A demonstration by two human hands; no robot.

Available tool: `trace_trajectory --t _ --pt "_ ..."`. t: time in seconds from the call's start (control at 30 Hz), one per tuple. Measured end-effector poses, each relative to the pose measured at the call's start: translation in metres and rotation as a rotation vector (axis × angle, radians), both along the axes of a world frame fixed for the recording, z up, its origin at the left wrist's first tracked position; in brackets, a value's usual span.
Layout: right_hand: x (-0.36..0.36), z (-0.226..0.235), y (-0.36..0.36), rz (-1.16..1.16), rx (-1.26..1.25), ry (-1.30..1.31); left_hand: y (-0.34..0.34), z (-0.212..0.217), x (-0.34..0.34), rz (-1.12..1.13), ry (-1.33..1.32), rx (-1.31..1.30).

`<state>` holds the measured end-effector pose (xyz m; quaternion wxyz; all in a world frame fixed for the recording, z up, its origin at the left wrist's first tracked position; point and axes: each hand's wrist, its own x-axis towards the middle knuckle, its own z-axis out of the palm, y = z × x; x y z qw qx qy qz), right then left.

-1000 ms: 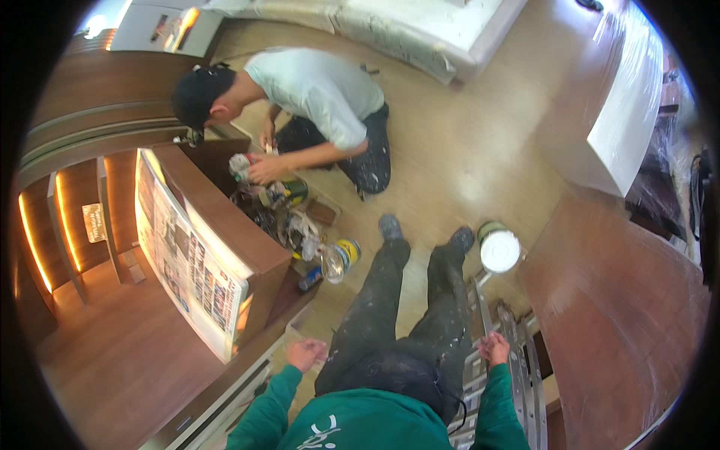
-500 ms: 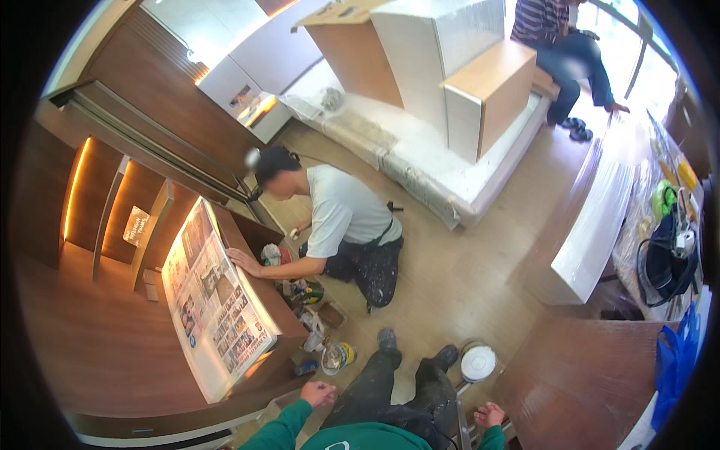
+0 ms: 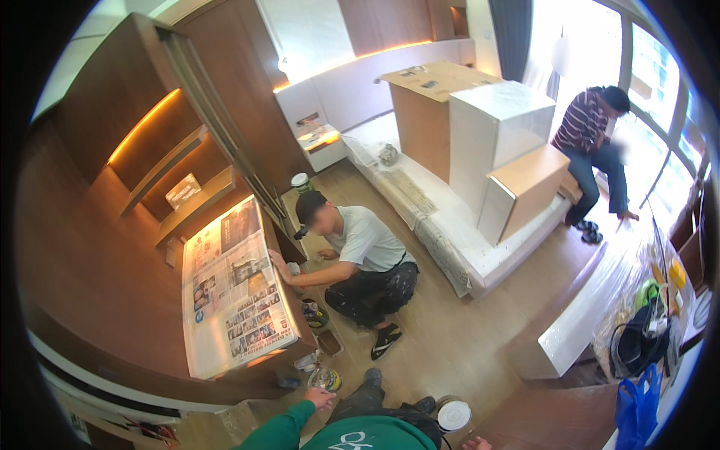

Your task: The person moves a stepladder, picks up a paint bucket, and opens it to reveal paint. They then walk to a kitchen area, rinse a paint roller in the sink, and return to the main room to wipe a wooden cabinet with a cloth.

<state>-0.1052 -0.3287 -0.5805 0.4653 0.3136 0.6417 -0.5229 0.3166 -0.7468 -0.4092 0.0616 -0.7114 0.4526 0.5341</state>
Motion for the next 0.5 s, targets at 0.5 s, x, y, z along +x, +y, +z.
trace_trajectory --t 0.5 --pt "-0.11 0.053 -0.122 0.273 -0.103 0.213 -0.298 0.209 -0.169 -0.036 0.186 -1.019"
